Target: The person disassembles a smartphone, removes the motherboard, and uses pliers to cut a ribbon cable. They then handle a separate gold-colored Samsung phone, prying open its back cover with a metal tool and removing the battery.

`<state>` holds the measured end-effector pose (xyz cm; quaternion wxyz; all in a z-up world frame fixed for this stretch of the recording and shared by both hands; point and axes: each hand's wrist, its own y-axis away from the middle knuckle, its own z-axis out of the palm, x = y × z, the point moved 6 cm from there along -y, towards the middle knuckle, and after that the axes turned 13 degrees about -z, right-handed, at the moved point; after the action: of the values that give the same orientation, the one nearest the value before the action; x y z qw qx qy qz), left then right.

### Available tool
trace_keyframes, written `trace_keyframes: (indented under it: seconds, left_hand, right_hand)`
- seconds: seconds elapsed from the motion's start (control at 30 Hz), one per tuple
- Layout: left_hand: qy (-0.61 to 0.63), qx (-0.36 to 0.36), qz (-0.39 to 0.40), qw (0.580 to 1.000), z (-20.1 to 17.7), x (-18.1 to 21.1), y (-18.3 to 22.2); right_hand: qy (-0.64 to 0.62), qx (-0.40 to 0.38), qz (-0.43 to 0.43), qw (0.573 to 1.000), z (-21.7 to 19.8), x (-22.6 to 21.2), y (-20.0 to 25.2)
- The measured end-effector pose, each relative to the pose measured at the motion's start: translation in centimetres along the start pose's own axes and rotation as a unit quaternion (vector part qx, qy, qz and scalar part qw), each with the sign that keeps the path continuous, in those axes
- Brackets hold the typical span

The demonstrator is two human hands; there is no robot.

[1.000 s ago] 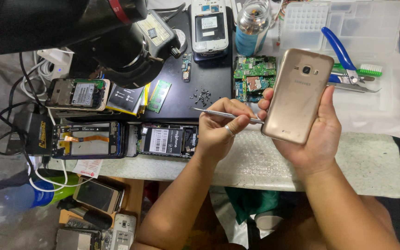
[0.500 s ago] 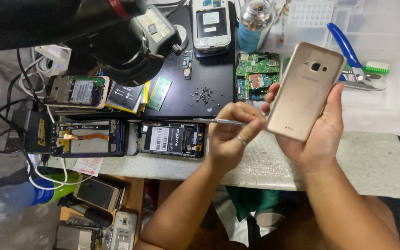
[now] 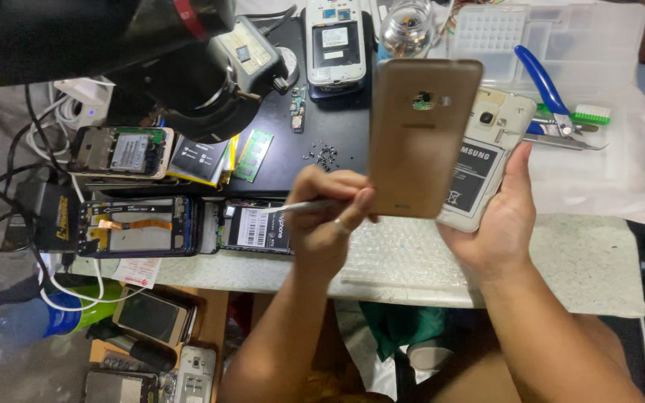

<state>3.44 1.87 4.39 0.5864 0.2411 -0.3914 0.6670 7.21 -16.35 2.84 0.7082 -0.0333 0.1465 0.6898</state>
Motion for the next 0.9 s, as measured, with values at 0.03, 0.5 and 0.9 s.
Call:
trace_keyframes:
  seconds: [0.03, 0.5, 0.9]
  left_hand:
    - [-0.094, 0.002, 0.041, 0.995, 0.4, 1.4, 0.6]
    - [-0.723, -0.11, 0.276, 0.624, 3.6, 7.3, 9.1]
    - [-0.857, 0.005, 0.215, 0.469, -6.6, 10.6, 12.2]
  right_hand:
    - [0.047, -0.046, -0.004, 0.998, 0.0, -0.6, -0.2]
    - [0.118, -0.097, -0.021, 0.988, 0.3, -4.3, -1.1]
    - [0.161, -0.116, -0.042, 0.979, -0.9, -4.7, -1.3]
